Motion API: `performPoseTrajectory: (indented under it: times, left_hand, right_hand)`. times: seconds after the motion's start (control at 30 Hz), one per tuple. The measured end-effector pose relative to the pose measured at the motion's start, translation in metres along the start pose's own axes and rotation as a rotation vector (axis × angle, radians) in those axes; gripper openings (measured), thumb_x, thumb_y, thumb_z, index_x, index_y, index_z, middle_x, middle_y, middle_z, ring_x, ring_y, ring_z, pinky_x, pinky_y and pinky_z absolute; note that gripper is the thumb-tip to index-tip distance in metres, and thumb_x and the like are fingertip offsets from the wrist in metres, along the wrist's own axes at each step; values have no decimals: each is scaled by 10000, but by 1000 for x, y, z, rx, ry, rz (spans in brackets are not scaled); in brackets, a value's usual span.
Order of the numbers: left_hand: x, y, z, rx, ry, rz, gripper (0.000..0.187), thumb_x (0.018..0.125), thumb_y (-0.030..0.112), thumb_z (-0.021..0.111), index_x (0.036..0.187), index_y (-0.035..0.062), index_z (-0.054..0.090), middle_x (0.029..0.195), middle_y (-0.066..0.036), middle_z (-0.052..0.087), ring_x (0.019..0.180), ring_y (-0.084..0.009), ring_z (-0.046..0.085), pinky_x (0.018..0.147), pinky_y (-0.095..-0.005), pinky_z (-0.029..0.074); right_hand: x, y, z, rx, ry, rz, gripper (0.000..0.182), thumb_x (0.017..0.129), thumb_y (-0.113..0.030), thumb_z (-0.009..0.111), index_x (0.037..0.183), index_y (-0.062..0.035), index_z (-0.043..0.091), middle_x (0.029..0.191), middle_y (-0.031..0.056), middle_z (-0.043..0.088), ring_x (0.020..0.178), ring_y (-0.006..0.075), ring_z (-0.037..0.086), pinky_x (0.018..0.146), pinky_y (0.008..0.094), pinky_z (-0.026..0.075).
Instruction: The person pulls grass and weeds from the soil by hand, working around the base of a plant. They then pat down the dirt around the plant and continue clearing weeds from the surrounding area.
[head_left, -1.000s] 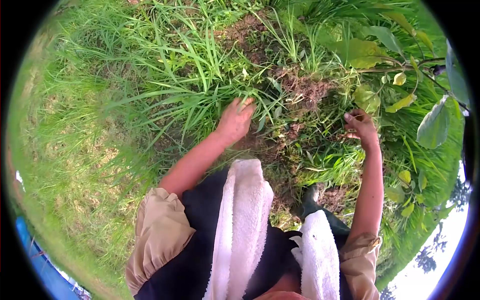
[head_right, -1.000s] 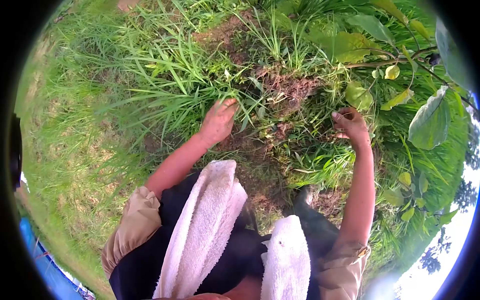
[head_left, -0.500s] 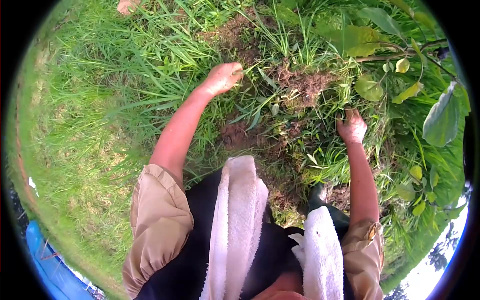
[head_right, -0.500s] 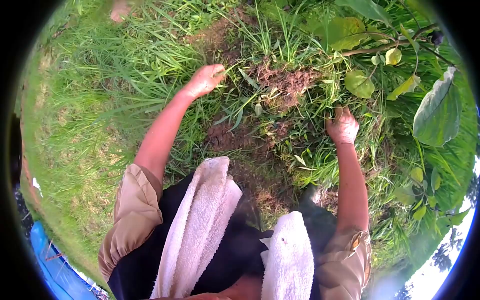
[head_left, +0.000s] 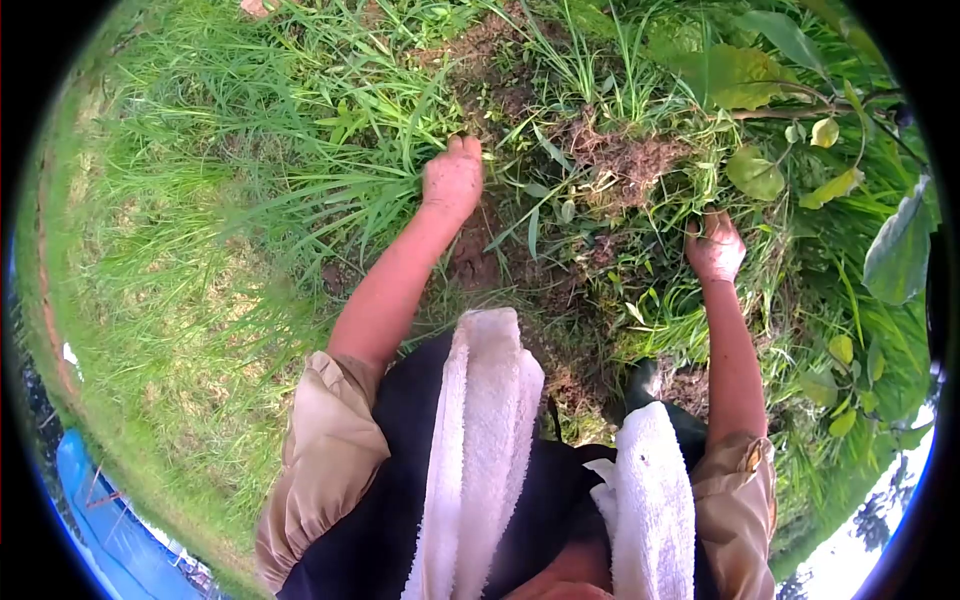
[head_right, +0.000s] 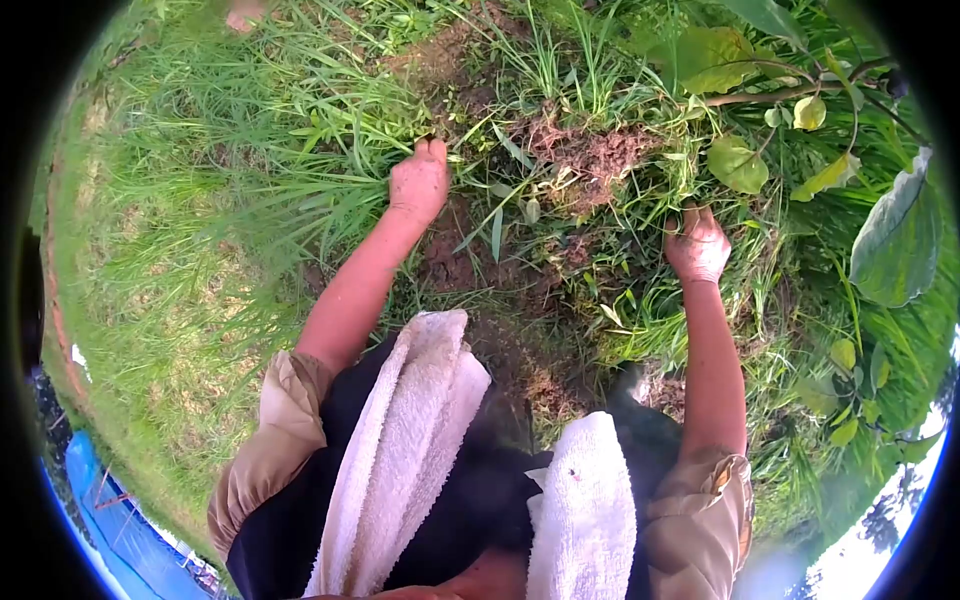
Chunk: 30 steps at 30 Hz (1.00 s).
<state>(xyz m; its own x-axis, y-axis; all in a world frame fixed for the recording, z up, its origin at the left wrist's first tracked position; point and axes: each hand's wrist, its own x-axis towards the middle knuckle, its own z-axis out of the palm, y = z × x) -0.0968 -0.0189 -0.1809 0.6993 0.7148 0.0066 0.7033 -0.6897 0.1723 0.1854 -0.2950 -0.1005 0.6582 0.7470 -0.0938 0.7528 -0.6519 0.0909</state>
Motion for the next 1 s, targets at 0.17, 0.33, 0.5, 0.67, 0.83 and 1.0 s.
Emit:
performPoseTrajectory:
  times: [0.17,0.33,0.5,0.67,0.83,1.0]
  left_hand:
    - [2,-13,-12,-79,-109,271,90,749,137,566,811,80,534,745,-117,624,645,-310,629,558,-396,514]
    - [-45,9,-23,-248,-194,521,178,720,85,522,888,88,580,750,-103,626,646,-271,632,568,-375,527]
    - [-101,61,-21,-361,-372,687,161,785,108,525,922,37,572,753,-93,583,636,-255,616,525,-373,518]
    - [-39,20,-28,-166,-25,-127,306,827,160,534,1084,-2,504,938,-163,578,771,-327,626,637,-414,523]
    - [-7,-12,-4,-43,-148,-63,205,787,129,538,950,5,540,763,-174,603,723,-326,640,615,-425,518]
    - [-8,-28,10,-443,-157,-148,65,775,118,536,825,76,542,628,-174,571,650,-361,609,577,-440,486]
  right_hand:
    - [2,-3,-2,7,30,6,304,757,-279,610,1015,-118,591,1015,96,590,861,287,620,708,420,517]
    - [2,-2,2,9,34,-6,326,738,-254,626,1029,-111,597,1024,89,595,865,282,622,713,416,521]
    - [5,-6,2,9,23,4,359,721,-236,630,1055,-111,596,1040,88,599,881,282,622,729,411,523]
    - [3,-7,0,5,-8,17,369,717,-224,633,1064,-107,591,1054,88,600,890,283,622,744,404,522]
    - [4,-4,6,1,55,-10,358,719,-236,634,1053,-110,600,1065,83,598,890,272,623,720,398,529]
    - [3,-5,5,-1,51,-4,359,726,-248,630,1058,-116,601,1036,80,598,870,272,623,713,397,528]
